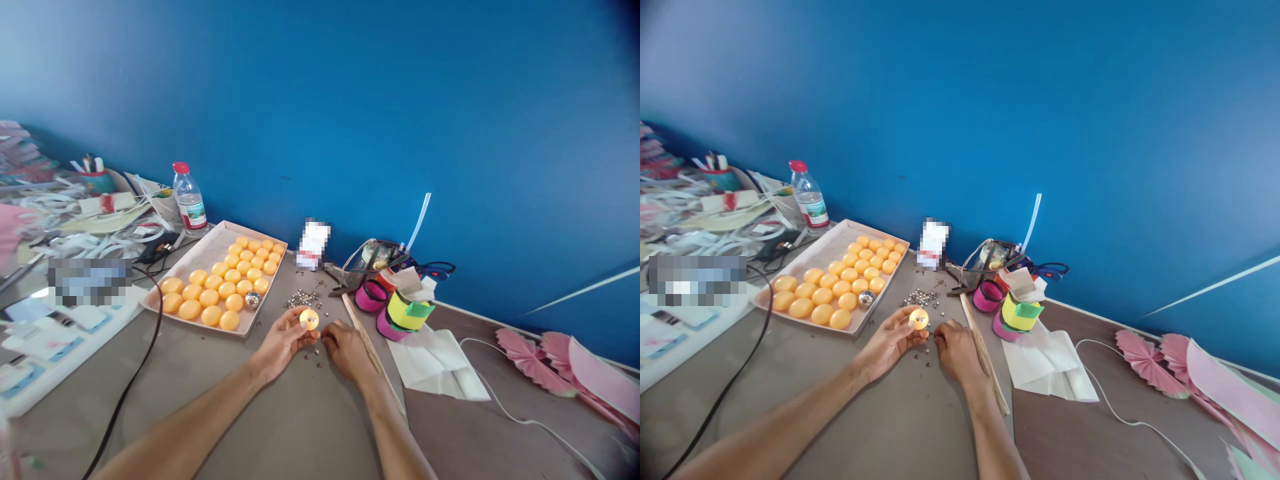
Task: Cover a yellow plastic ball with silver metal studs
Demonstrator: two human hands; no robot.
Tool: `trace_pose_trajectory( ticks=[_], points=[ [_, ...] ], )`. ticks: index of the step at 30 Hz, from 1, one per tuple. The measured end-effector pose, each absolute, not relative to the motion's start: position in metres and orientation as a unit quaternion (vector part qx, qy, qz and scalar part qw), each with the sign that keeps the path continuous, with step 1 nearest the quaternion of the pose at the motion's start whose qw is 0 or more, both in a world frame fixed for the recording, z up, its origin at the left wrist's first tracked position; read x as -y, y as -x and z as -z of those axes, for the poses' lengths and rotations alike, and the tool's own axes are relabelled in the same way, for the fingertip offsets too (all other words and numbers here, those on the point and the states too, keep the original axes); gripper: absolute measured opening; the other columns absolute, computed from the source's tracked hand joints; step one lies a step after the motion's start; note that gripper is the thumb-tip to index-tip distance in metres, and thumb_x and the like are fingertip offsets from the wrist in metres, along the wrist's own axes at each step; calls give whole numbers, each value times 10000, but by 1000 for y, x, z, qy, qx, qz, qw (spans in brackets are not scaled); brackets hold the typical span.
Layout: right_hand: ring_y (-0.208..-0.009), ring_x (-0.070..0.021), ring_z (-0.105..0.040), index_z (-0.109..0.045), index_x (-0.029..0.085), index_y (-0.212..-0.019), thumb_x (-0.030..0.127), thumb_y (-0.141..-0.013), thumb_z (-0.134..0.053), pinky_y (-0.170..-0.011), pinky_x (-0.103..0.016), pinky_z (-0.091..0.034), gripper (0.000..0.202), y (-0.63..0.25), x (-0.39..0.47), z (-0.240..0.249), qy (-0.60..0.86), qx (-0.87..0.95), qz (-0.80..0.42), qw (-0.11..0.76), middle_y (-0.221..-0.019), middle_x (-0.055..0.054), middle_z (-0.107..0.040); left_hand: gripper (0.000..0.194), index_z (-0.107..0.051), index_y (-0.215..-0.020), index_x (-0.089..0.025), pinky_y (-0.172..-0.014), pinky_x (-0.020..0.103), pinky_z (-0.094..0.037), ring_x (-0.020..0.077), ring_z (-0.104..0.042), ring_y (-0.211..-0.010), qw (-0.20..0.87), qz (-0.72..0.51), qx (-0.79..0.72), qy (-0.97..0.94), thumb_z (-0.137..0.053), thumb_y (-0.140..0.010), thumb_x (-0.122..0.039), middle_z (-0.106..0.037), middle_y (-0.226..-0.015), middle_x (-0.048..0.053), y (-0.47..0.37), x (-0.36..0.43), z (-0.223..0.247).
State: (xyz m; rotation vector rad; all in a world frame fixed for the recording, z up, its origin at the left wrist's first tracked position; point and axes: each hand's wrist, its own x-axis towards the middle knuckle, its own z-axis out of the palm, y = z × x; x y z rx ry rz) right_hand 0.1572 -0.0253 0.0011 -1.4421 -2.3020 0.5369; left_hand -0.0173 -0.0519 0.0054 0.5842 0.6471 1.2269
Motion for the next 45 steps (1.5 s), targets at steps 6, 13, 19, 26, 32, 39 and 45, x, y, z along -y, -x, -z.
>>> trace_pose_trajectory(
  ticks=[6,13,19,26,32,39,45],
  points=[
    [-734,-155,-550,-577,199,-717,148,-750,-479,-671,-253,-380,115,-156,24,4,501,795,-224,259,-772,-23,-587,336,-544,-1041,-175,-736,284,-472,154,-635,-762,729,-558,-293,-267,-666,-731,-220,-628,-893,47,18,52,-6],
    [-518,-125,-506,-538,207,-696,219,-723,-539,-522,-249,-388,30,-149,21,8,491,619,-436,431,-589,34,-549,355,-539,-1043,-172,-720,277,-478,152,-640,-743,733,-557,-298,-252,-678,-719,-214,-640,-884,47,18,52,-7],
    [-445,-67,-408,-566,194,-692,290,-649,-688,-460,-216,-299,162,-145,20,4,396,448,-597,534,-553,60,-499,390,-528,-1075,-174,-765,299,-485,173,-651,-780,751,-554,-280,-224,-676,-714,-189,-650,-893,56,19,50,-9],
    [-515,-75,-486,-650,181,-765,289,-650,-708,-541,-240,-374,168,-143,28,-11,335,380,-701,502,-675,11,-587,395,-529,-1095,-173,-833,338,-472,184,-647,-819,762,-551,-260,-219,-656,-721,-154,-653,-909,64,20,50,-9],
    [-470,-61,-433,-613,211,-725,232,-665,-701,-515,-227,-345,108,-138,30,-6,311,385,-711,500,-638,42,-564,378,-542,-1083,-165,-791,302,-481,150,-635,-770,771,-538,-258,-222,-653,-722,-143,-653,-906,67,20,53,-12],
    [-564,-88,-410,-597,199,-671,273,-658,-718,-558,-232,-345,142,-134,32,-4,322,390,-704,498,-658,30,-523,391,-544,-1091,-159,-781,295,-480,152,-637,-774,775,-526,-257,-238,-662,-719,-161,-656,-896,71,20,54,-12],
    [-566,-95,-403,-580,202,-666,294,-657,-719,-550,-223,-330,167,-132,33,-5,330,393,-709,483,-619,38,-504,370,-554,-1074,-162,-791,299,-477,151,-639,-778,774,-526,-248,-249,-664,-721,-167,-655,-910,65,20,54,-9]
  ],
)
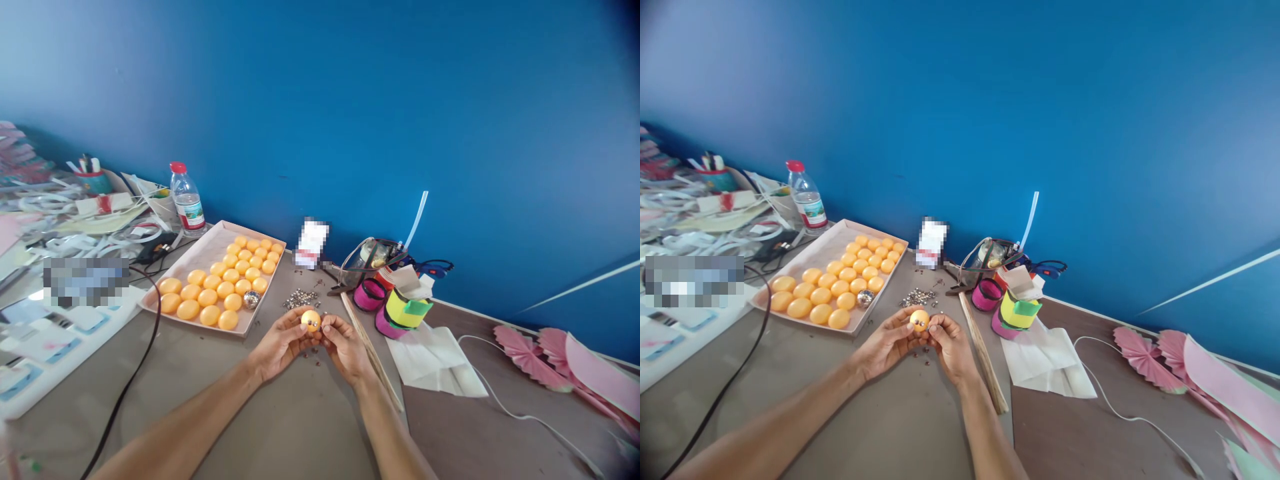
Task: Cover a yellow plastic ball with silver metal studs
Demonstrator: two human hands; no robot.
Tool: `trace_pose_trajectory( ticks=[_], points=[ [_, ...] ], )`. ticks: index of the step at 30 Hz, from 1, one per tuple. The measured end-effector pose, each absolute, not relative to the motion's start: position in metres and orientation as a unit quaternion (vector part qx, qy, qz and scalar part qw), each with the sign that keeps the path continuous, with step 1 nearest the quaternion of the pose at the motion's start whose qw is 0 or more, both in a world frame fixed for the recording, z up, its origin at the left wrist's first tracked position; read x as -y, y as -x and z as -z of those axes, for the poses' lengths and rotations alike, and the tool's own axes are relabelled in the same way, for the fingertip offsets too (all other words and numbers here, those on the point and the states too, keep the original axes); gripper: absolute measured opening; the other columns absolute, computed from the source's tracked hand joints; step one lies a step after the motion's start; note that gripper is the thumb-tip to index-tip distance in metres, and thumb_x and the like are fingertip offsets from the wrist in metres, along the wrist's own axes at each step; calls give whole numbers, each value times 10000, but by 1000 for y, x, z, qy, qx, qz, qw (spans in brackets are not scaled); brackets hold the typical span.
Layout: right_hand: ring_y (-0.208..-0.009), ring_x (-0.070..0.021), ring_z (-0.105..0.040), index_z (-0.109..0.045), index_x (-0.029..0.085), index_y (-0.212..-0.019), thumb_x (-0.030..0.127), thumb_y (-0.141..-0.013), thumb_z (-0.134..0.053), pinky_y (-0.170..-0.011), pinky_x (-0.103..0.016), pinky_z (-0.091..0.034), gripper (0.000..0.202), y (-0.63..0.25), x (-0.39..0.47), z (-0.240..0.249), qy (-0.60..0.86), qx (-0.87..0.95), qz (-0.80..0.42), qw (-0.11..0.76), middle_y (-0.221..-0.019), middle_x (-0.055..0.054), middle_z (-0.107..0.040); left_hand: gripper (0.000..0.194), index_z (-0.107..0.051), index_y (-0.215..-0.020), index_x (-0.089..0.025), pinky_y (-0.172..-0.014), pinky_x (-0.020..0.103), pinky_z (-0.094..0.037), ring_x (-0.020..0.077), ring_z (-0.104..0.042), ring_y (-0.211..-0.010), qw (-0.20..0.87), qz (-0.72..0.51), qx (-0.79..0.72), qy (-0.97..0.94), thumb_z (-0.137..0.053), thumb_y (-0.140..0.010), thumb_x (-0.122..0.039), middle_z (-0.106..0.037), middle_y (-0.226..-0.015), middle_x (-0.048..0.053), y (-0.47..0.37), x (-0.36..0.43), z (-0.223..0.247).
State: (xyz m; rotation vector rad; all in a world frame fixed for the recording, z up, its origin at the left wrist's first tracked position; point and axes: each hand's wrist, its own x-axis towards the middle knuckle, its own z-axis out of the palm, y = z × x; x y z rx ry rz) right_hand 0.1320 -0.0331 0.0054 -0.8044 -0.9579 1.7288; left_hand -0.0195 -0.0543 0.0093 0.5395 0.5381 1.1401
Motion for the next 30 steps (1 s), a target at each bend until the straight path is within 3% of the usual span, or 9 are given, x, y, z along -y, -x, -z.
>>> trace_pose_trajectory(
  ticks=[30],
  points=[
    [-524,-83,-418,-520,221,-732,293,-664,-706,-543,-222,-344,211,-126,38,-4,350,382,-704,485,-627,62,-508,390,-570,-1041,-165,-740,338,-478,151,-598,-707,689,-569,-315,-319,-700,-687,-265,-628,-876,44,12,61,-11]
  ],
)
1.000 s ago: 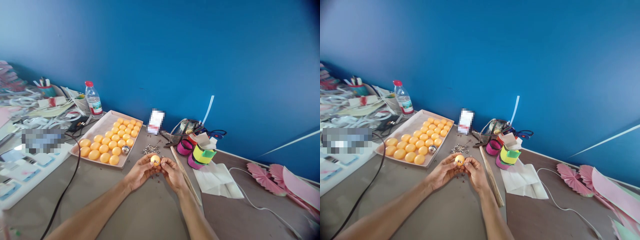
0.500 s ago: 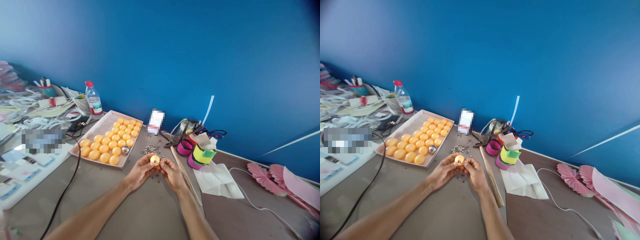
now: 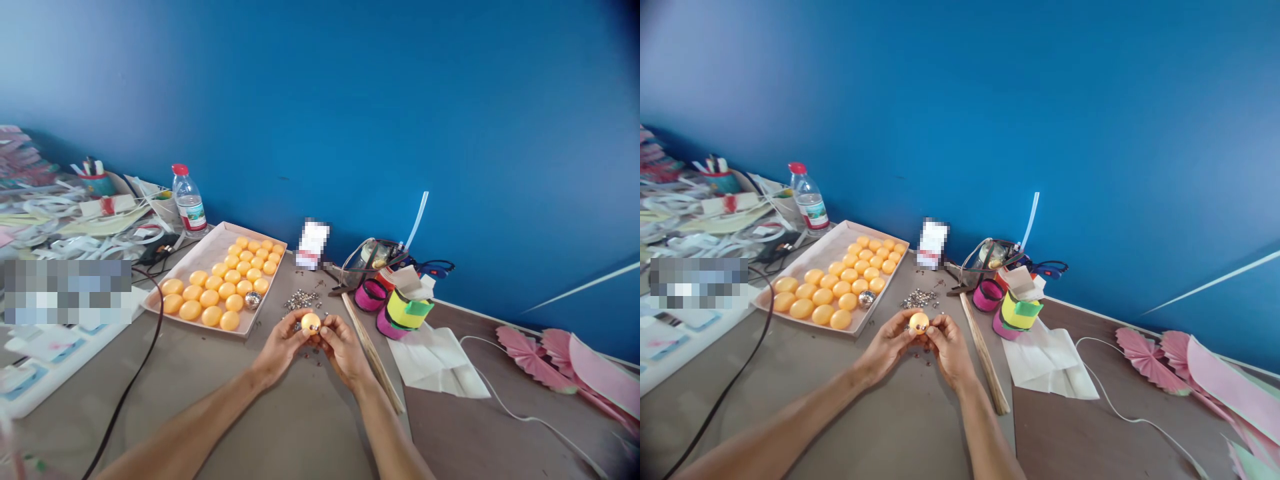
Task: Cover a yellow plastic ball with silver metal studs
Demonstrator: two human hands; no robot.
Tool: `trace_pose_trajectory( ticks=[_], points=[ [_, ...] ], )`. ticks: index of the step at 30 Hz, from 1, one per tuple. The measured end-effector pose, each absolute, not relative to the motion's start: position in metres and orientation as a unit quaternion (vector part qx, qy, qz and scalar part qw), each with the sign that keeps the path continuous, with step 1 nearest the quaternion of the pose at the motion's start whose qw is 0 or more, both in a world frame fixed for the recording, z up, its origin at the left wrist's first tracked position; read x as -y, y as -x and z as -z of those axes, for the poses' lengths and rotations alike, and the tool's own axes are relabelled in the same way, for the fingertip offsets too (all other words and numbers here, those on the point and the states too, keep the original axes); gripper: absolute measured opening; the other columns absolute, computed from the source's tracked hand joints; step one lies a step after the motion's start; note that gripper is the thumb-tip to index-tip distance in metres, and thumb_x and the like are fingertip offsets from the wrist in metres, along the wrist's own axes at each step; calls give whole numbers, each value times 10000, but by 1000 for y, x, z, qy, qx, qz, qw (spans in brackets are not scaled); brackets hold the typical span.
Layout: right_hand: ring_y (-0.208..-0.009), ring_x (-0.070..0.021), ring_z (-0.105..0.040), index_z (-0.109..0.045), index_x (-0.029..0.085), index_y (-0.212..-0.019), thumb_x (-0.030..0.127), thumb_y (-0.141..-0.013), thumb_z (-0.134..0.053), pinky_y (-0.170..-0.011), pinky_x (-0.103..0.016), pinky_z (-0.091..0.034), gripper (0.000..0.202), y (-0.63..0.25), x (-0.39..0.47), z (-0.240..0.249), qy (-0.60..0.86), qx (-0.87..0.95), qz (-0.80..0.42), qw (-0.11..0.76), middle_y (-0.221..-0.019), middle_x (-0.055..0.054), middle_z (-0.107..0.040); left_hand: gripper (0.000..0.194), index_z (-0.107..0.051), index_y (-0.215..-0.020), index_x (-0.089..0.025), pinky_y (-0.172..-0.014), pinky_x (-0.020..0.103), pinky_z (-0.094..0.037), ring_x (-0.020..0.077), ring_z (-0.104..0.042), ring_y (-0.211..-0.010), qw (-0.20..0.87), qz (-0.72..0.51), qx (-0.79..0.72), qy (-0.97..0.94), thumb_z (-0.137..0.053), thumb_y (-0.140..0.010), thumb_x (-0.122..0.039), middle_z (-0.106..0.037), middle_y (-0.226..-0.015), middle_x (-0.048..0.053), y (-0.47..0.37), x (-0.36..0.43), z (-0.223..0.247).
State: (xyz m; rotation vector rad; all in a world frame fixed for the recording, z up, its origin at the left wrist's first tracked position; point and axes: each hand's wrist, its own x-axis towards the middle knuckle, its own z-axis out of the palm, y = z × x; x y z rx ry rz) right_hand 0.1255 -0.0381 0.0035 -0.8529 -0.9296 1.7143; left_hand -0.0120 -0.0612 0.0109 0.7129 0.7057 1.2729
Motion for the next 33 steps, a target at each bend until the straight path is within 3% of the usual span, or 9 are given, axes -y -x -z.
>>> trace_pose_trajectory(
  ticks=[6,33],
  points=[
    [-465,-74,-368,-484,210,-676,333,-715,-669,-518,-214,-312,225,-125,38,-5,334,401,-705,480,-498,84,-431,371,-573,-1061,-181,-763,333,-474,144,-605,-717,706,-565,-300,-305,-674,-716,-269,-629,-862,43,12,62,-7],
    [-520,-91,-433,-503,205,-649,322,-697,-695,-572,-243,-366,230,-121,43,-12,313,355,-726,498,-600,44,-531,371,-565,-1066,-181,-712,335,-487,178,-604,-712,637,-572,-341,-387,-651,-723,-293,-611,-861,50,14,62,-13]
  ],
)
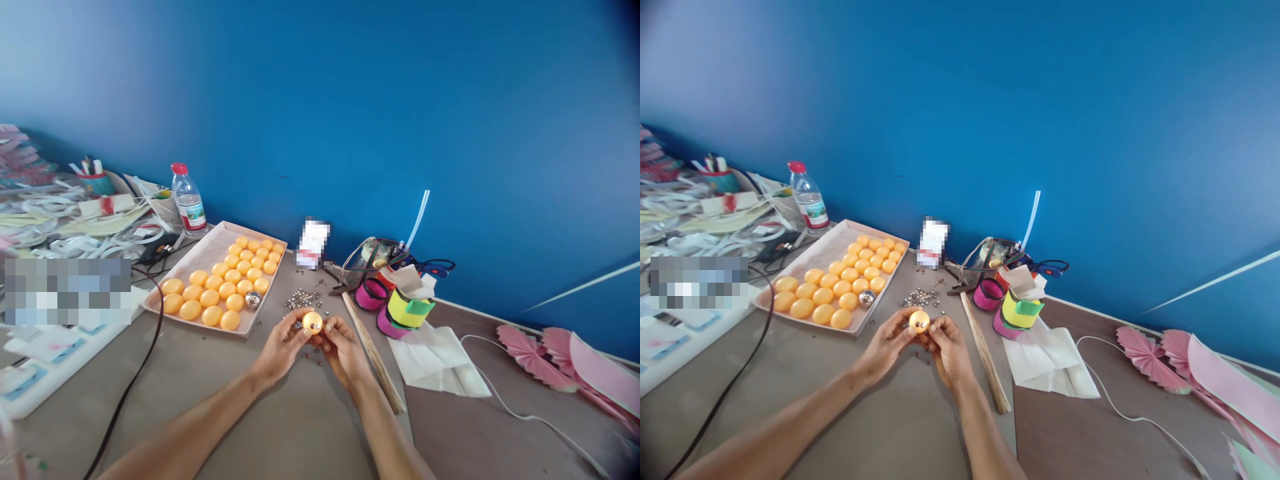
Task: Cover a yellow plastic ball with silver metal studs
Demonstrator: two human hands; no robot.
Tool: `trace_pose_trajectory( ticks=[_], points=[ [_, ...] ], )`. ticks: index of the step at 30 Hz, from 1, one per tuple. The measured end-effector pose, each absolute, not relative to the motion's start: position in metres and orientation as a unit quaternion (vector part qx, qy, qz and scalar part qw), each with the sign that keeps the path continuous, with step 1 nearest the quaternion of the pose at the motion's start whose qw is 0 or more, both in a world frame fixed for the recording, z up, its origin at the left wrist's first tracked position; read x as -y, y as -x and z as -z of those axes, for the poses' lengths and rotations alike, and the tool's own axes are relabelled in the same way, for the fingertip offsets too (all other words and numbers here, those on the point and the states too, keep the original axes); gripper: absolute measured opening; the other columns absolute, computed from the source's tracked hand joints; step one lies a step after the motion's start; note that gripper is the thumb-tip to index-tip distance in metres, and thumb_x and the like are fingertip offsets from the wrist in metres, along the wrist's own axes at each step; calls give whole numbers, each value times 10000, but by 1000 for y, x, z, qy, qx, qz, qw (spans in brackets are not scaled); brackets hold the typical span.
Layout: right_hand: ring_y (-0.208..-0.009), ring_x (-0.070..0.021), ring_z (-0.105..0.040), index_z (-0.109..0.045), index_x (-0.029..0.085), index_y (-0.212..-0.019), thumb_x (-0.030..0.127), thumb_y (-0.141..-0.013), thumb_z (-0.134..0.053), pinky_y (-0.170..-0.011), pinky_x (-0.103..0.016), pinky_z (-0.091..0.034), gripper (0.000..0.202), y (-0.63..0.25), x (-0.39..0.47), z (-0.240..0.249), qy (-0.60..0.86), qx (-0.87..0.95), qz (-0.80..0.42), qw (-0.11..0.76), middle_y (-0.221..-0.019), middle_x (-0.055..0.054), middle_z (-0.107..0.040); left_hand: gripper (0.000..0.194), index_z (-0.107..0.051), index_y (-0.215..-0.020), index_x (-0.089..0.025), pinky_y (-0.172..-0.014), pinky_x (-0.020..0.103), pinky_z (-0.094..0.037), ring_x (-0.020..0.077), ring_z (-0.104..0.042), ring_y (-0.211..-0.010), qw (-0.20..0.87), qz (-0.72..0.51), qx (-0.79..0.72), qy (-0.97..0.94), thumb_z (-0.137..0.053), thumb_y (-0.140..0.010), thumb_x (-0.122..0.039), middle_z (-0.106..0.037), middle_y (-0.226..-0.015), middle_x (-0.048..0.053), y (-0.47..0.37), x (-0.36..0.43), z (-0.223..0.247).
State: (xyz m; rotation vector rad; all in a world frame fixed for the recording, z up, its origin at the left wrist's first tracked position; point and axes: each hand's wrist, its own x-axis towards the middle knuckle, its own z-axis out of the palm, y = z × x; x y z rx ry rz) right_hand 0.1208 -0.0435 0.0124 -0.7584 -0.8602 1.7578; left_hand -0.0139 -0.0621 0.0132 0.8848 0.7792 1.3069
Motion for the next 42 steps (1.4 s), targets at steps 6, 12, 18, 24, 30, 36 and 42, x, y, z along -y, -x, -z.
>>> trace_pose_trajectory(
  ticks=[6,12,18,24,30,36,42],
  points=[
    [-571,-100,-466,-488,195,-634,305,-703,-693,-584,-233,-356,242,-119,45,-13,309,372,-726,489,-606,36,-535,376,-574,-1040,-160,-675,318,-492,166,-590,-678,627,-570,-362,-388,-659,-712,-321,-614,-840,53,13,62,-13],
    [-515,-76,-425,-539,213,-775,282,-710,-677,-555,-221,-349,167,-117,45,-9,315,361,-711,514,-610,54,-537,392,-536,-1049,-153,-678,331,-489,149,-583,-665,643,-578,-340,-371,-646,-722,-341,-601,-817,33,12,61,-13],
    [-525,-82,-415,-560,188,-680,287,-722,-662,-569,-228,-348,148,-117,42,-4,305,381,-703,517,-534,56,-485,384,-547,-1038,-166,-718,338,-486,146,-592,-693,654,-576,-345,-350,-664,-709,-326,-606,-859,34,13,61,-13],
    [-515,-74,-398,-564,180,-655,307,-676,-706,-565,-216,-338,192,-120,42,-10,315,361,-721,501,-518,59,-465,350,-554,-1042,-176,-751,336,-484,146,-603,-716,676,-570,-325,-336,-657,-727,-291,-613,-875,32,14,62,-12],
    [-488,-67,-350,-556,181,-649,312,-674,-712,-534,-207,-306,206,-123,41,-10,320,362,-726,490,-494,68,-431,324,-556,-1043,-177,-765,324,-477,144,-612,-723,690,-566,-308,-330,-644,-745,-267,-624,-875,39,15,61,-11],
    [-484,-65,-351,-566,180,-662,310,-667,-715,-539,-214,-311,198,-125,39,-8,330,365,-730,474,-507,67,-443,342,-541,-1057,-170,-762,355,-484,160,-614,-727,687,-564,-309,-338,-638,-747,-276,-622,-869,45,15,62,-9],
    [-488,-72,-380,-555,178,-642,321,-634,-739,-544,-223,-321,234,-126,39,-10,349,359,-734,459,-494,64,-458,370,-528,-1070,-169,-725,352,-495,160,-607,-705,659,-564,-331,-371,-640,-741,-296,-607,-862,38,15,61,-7]
  ],
)
